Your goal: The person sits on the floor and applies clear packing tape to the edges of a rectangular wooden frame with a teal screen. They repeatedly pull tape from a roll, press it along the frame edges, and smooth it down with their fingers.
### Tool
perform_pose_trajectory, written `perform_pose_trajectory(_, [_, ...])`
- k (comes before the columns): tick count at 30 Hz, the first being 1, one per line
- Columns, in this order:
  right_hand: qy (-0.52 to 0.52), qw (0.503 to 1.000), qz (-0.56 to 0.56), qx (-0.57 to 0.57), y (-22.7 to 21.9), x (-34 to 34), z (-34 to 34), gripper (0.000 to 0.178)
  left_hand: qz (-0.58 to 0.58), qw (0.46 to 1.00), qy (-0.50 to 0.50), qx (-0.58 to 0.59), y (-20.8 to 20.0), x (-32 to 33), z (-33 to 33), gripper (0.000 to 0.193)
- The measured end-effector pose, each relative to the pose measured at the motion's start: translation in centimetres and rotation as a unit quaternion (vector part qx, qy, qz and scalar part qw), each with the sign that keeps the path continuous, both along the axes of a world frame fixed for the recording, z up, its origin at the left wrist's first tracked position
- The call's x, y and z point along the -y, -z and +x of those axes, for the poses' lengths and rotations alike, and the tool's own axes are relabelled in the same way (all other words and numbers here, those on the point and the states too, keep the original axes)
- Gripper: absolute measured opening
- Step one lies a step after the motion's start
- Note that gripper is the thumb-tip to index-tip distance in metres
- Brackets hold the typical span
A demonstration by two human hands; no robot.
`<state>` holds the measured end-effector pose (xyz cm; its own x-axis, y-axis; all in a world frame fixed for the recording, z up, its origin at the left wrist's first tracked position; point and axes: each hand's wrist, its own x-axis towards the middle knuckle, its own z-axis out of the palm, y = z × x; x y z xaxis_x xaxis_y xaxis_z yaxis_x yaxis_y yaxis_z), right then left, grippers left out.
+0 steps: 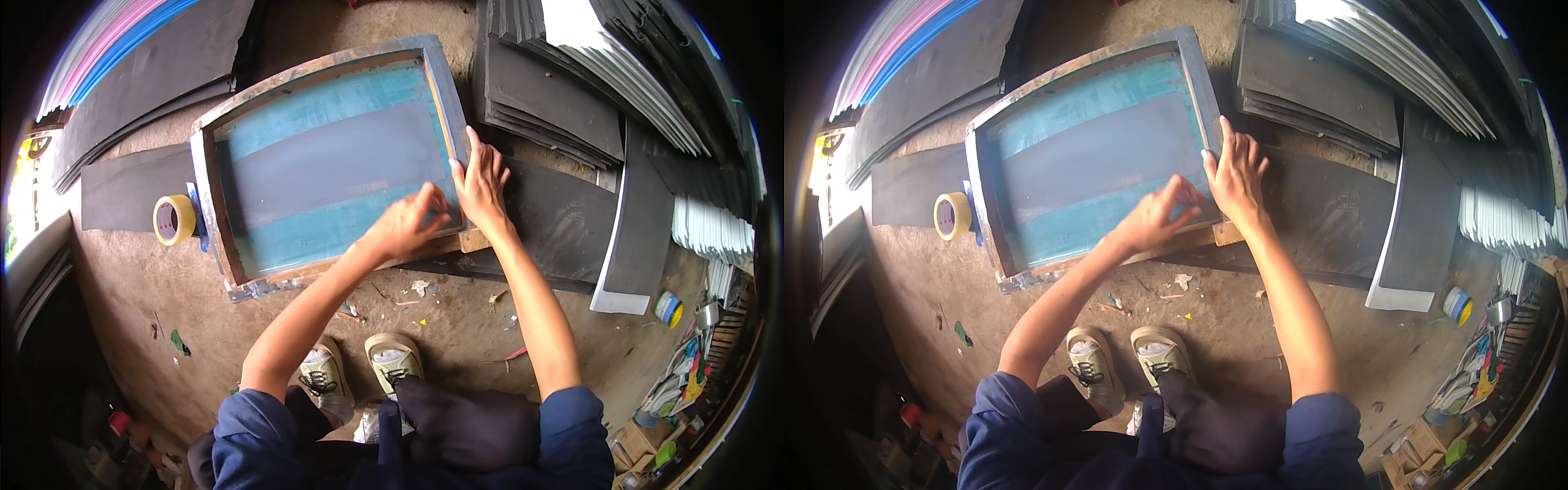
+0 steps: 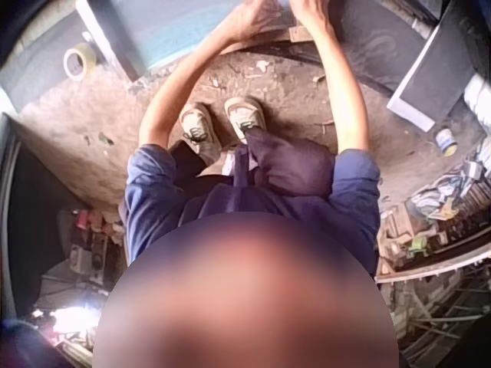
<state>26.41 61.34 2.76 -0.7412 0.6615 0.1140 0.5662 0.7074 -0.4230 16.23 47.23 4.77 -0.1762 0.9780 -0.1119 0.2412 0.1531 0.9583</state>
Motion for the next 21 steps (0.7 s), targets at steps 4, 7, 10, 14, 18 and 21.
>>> perform_pose_trajectory(4, [0.004, 1.000, 0.010, 0.003, 0.3, 0.1, 0.0, 0.064, 0.052, 0.944, 0.018, -0.326, 0.9, -1.2, -1.5, 0.043])
perform_pose_trajectory(7, [0.006, 1.000, 0.015, 0.006, 0.2, 0.3, -0.1, 0.064, -0.008, 0.945, -0.016, -0.327, 1.8, -2.2, 0.0, 0.059])
perform_pose_trajectory(10, [0.003, 1.000, 0.007, -0.003, 0.1, 0.1, -0.1, 0.062, -0.041, 0.944, -0.087, -0.316, 2.1, -3.4, 1.2, 0.054])
perform_pose_trajectory(14, [0.010, 1.000, 0.008, 0.008, 0.2, 0.0, 0.1, 0.063, -0.039, 0.943, -0.045, -0.328, 2.5, -3.6, 0.7, 0.054])
perform_pose_trajectory(18, [0.008, 1.000, 0.014, 0.008, 0.2, -0.3, 0.3, 0.063, 0.050, 0.912, 0.051, -0.404, 2.2, -2.0, 0.0, 0.047])
perform_pose_trajectory(21, [0.002, 1.000, 0.017, 0.011, -0.1, 0.6, 0.1, 0.064, 0.119, 0.888, 0.077, -0.437, 2.6, -0.6, -0.9, 0.034])
